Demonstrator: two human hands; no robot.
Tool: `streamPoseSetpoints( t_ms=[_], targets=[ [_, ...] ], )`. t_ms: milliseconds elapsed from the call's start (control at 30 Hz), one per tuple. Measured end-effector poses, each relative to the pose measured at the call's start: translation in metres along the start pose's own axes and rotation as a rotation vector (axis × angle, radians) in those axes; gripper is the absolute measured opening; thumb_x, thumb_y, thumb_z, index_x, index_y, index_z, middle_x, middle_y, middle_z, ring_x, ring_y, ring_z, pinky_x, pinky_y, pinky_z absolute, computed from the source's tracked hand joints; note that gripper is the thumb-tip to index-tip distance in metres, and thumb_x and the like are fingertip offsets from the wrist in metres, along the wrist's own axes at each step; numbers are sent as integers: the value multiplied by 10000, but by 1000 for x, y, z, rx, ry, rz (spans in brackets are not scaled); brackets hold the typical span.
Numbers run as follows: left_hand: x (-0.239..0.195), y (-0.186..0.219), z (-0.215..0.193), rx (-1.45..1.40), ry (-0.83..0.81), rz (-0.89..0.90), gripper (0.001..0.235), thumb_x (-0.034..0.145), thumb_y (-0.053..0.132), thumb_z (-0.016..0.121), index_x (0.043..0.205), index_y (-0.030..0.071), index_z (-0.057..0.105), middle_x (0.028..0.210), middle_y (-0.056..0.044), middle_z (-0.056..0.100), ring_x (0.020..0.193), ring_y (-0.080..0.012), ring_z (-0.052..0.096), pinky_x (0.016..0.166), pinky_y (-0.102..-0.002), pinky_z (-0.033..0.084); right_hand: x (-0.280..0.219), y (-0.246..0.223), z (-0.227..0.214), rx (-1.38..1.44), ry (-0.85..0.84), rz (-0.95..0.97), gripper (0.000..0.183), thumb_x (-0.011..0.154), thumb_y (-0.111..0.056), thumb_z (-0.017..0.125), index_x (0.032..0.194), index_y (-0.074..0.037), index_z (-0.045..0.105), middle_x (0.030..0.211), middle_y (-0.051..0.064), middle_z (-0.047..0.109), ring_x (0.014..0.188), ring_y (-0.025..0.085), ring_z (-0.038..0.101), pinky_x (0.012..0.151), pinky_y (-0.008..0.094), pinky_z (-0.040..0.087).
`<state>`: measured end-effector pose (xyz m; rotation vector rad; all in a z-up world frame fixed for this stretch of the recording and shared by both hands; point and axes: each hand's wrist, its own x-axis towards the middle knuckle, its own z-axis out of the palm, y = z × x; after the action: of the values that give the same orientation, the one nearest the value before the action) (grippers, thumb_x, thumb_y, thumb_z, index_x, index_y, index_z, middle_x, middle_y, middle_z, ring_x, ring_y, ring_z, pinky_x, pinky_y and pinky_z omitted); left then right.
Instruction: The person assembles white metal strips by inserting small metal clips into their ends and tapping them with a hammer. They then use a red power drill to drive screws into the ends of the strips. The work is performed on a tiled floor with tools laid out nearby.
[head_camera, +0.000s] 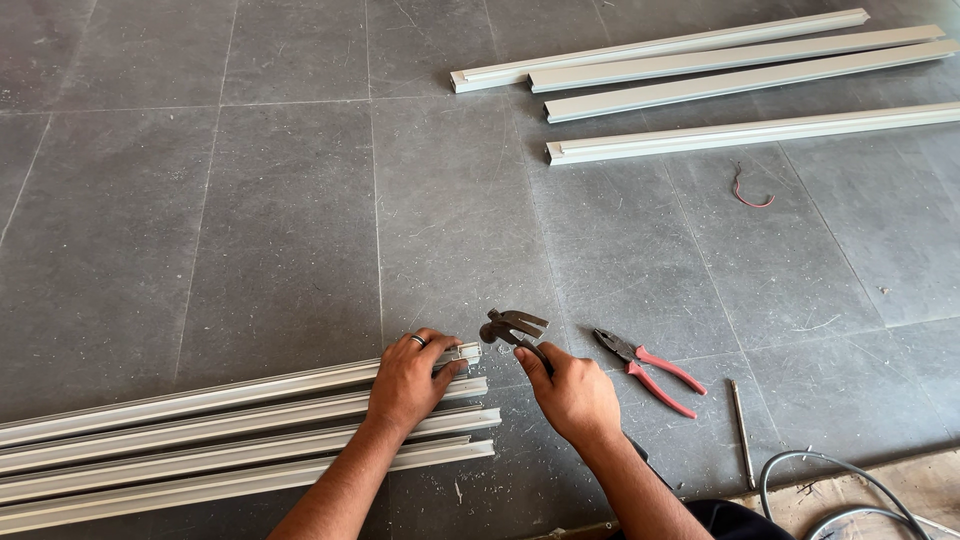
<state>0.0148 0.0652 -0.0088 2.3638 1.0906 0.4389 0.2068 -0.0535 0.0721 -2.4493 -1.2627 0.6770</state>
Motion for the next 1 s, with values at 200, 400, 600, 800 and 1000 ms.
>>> streamPoseSetpoints(
  t_ms=[200,400,600,800,1000],
  targets=[
    [1,0,0,23,-34,-20,376,874,375,770,1169,151,710,1148,-36,700,1116,-212,660,1023,-469,480,1,1,2,-26,-18,4,552,987,-619,459,912,-135,714,554,76,651,522,249,689,539,444,539],
    [1,-1,0,27,-48,-18,386,865,379,772,1169,149,710,1153,-26,696,1126,-209,654,1034,-466,479,0,0,1,-26,-21,11,552,982,-625,461,923,-139,715,556,78,653,525,247,687,539,447,537],
    [1,-2,2,50,-48,-1,385,876,379,764,1176,145,708,1157,-31,688,1135,-210,645,1035,-470,475,0,-1,-1,-25,-34,22,553,982,-626,463,924,-137,715,556,77,653,525,244,686,539,446,536],
    [-1,-4,4,28,-14,15,373,872,364,776,1156,129,719,1165,-34,694,1151,-216,640,1027,-476,470,-3,-4,-1,-63,-41,-18,520,982,-612,468,989,-155,715,561,81,665,519,260,693,533,451,538],
    [-1,-5,4,18,-42,-34,361,870,345,783,1148,124,720,1132,-18,697,1132,-200,644,1051,-472,449,-11,-16,7,-74,53,-220,457,966,-572,507,1034,-176,722,576,89,679,529,300,703,522,467,545]
  ],
)
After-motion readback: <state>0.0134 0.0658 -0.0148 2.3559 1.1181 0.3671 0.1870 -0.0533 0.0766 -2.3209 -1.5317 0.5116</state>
